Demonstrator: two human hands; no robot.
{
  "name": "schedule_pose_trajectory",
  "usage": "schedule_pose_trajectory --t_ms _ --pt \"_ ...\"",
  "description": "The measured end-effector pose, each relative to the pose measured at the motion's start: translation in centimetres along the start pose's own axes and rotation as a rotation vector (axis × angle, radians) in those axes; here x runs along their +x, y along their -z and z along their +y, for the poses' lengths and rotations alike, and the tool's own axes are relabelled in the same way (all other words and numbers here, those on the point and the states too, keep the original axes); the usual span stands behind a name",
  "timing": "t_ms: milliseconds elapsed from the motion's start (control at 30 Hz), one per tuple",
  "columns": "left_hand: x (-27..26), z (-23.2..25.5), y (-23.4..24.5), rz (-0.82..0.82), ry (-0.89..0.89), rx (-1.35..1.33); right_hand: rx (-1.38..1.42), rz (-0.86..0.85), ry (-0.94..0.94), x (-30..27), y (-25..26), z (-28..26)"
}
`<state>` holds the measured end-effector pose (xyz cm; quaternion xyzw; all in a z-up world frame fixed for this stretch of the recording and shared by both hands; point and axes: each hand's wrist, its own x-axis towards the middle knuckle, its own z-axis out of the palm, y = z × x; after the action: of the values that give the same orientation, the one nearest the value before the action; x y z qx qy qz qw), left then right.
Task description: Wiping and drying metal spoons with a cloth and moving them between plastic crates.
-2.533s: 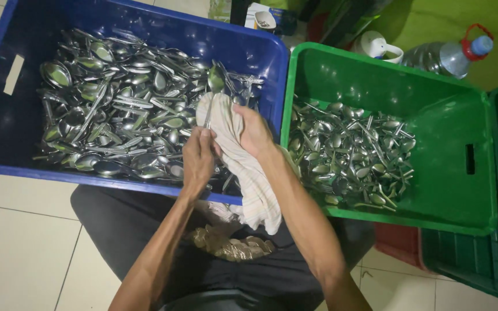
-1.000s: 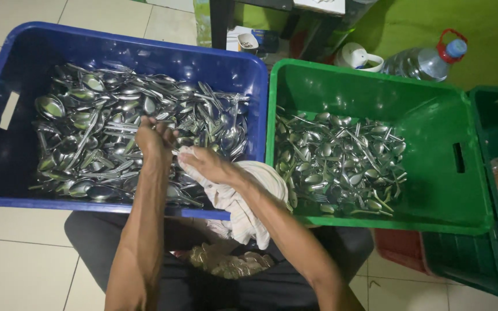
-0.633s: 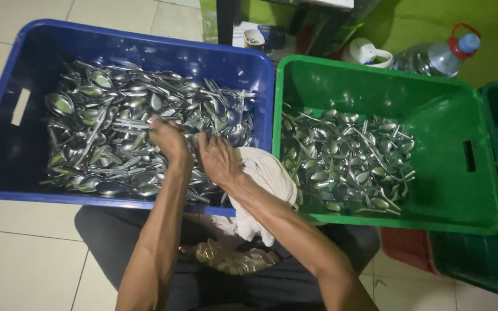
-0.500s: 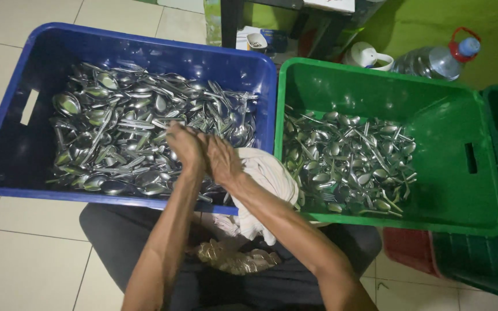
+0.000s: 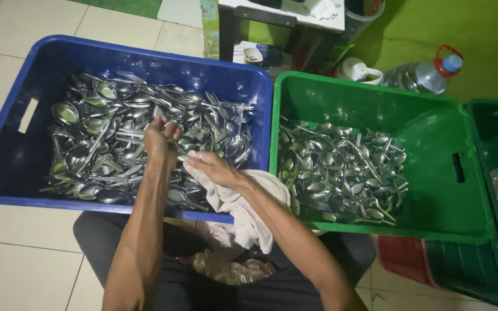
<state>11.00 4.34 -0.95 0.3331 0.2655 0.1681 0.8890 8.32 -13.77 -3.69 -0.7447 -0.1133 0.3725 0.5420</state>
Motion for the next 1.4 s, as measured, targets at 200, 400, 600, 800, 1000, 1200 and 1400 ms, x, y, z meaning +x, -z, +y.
schedule_pose_trajectory --t_ms 200,400,600,800,1000,1200,1400 --pt "-0.6 2.5 -1.1 0.010 0.088 0.083 0.135 0.050 0.156 -0.2 0.6 0.6" --pt "-7.8 -1.5 -4.4 -0.339 0.014 0.367 -0.057 0.331 0.323 -1.9 0.7 -3.3" --pt "-2.6 -0.9 -0.9 -0.196 -0.248 0.606 -0.162 0.322 0.383 -1.7 1.3 -0.3" --pt "-6.4 -0.3 3.1 -0.403 0.014 0.740 -0.456 0.835 0.734 -3.8 2.6 -5.0" --pt "-7.9 -1.6 4.2 -0.540 -0.089 0.990 -0.966 0.872 1.040 1.5 2.4 -2.1" --pt "-12.4 0.9 1.9 -0.454 -0.139 1.106 -0.255 0.776 0.777 2.5 5.2 -0.2" --pt "-11.5 -0.3 2.8 -0.285 -0.333 1.122 -0.420 0.953 0.871 1.1 3.8 0.0"
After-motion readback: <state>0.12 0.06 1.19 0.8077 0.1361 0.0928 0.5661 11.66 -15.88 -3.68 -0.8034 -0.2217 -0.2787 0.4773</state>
